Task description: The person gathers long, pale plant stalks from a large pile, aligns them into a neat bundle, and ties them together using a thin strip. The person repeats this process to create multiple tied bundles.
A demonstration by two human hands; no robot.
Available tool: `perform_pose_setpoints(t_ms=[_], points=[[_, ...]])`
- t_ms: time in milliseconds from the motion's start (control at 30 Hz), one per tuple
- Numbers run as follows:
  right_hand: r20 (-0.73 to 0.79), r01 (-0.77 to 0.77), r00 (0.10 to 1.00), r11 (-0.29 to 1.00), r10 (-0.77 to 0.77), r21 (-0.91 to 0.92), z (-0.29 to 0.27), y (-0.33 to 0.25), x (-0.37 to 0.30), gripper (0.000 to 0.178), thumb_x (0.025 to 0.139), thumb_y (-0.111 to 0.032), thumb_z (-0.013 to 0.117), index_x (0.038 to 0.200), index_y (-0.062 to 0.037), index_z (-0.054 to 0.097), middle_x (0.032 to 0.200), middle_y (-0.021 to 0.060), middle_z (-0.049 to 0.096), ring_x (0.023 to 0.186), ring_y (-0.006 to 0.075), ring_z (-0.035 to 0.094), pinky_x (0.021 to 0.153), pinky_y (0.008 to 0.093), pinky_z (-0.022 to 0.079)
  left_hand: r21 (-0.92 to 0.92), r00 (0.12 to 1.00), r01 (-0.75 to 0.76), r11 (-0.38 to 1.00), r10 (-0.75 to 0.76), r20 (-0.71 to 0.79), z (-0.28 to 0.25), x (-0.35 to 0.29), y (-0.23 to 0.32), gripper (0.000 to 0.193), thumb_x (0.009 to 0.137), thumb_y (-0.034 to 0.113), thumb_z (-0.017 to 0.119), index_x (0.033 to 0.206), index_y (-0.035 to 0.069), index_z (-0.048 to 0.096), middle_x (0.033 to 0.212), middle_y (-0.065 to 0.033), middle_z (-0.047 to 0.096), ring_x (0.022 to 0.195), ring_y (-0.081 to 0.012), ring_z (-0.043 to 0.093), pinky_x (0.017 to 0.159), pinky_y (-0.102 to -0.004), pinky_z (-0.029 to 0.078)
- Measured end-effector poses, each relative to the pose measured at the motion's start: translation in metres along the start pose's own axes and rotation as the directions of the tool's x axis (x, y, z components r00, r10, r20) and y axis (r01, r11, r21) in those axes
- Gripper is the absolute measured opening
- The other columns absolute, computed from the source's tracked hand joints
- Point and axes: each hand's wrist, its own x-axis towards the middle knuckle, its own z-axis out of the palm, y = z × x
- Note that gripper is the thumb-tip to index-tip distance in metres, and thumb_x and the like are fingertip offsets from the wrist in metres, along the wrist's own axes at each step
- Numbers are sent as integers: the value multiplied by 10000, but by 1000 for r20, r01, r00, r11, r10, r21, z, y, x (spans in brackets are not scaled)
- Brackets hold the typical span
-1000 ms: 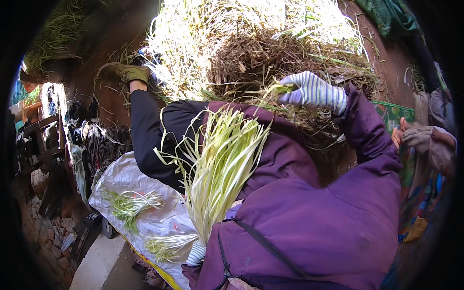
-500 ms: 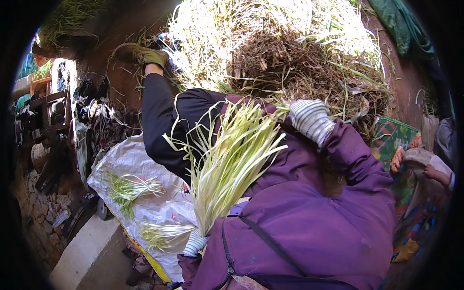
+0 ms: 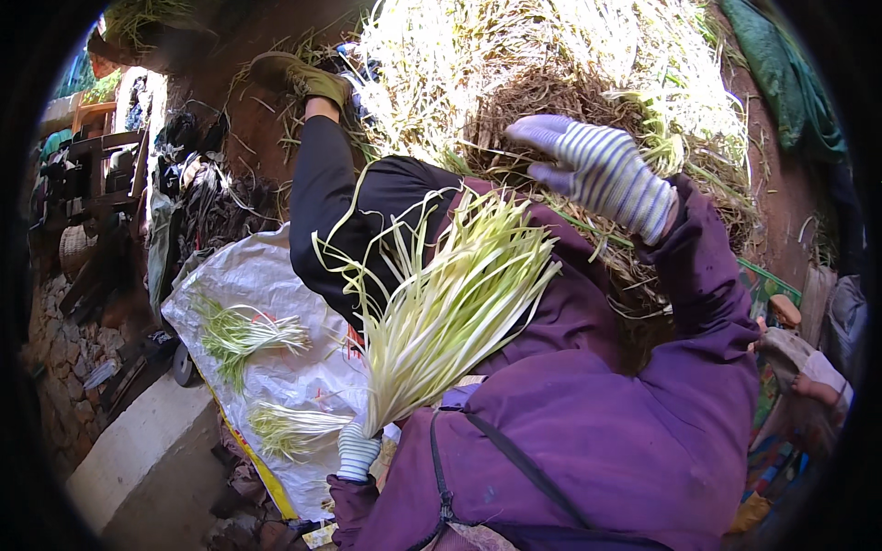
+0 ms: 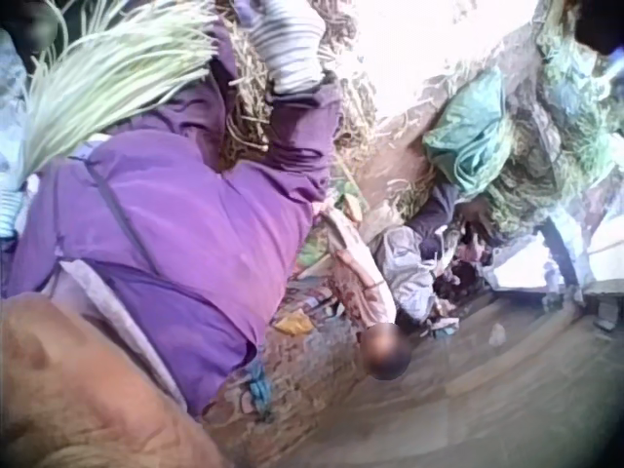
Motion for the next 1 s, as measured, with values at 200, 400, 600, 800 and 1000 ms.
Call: perform_pose_setpoints(t_ms=[200,400,600,800,1000], points=[[307,316,918,931,-250,-185,83,-11,30,323,931,-176,525,1248,-134,568,855,85,639,711,313,646,582,408,514,42,989,-36,998,42,-145,-15,-6,11,461,699,134,660,1159,138,650,953,-178,684,889,-372,654,795,-472,498],[16,178,983,945,-180,-276,95,-9,3,298,852,-69,580,1148,-27,594,703,102,589,612,280,614,507,401,490,219,996,-21,976,40,-81,-38,-6,31,459,677,160,669,1133,126,626,839,-153,675,813,-360,653,760,-478,479],[-187,-614,790,752,584,-239,115,71,-21,254,867,-222,660,1049,-49,702,945,157,709,873,326,682,782,382,543,263,994,-105,959,110,-2,-33,-4,19,356,701,178,643,1049,113,616,836,-154,645,804,-356,649,731,-476,484],[-95,-404,903,748,420,-526,20,107,-42,301,855,-162,700,1127,-44,649,1062,160,671,953,332,655,827,378,528,338,993,-73,938,101,-65,-62,-22,34,348,658,196,674,983,101,595,839,-128,621,784,-323,626,697,-447,481],[238,552,803,832,-547,51,10,-150,68,406,797,-126,628,1203,-115,625,1234,98,626,1031,263,644,841,388,528,472,987,25,881,54,-153,-107,-55,69,411,664,158,646,1069,94,612,875,-108,628,836,-285,626,730,-441,466]])
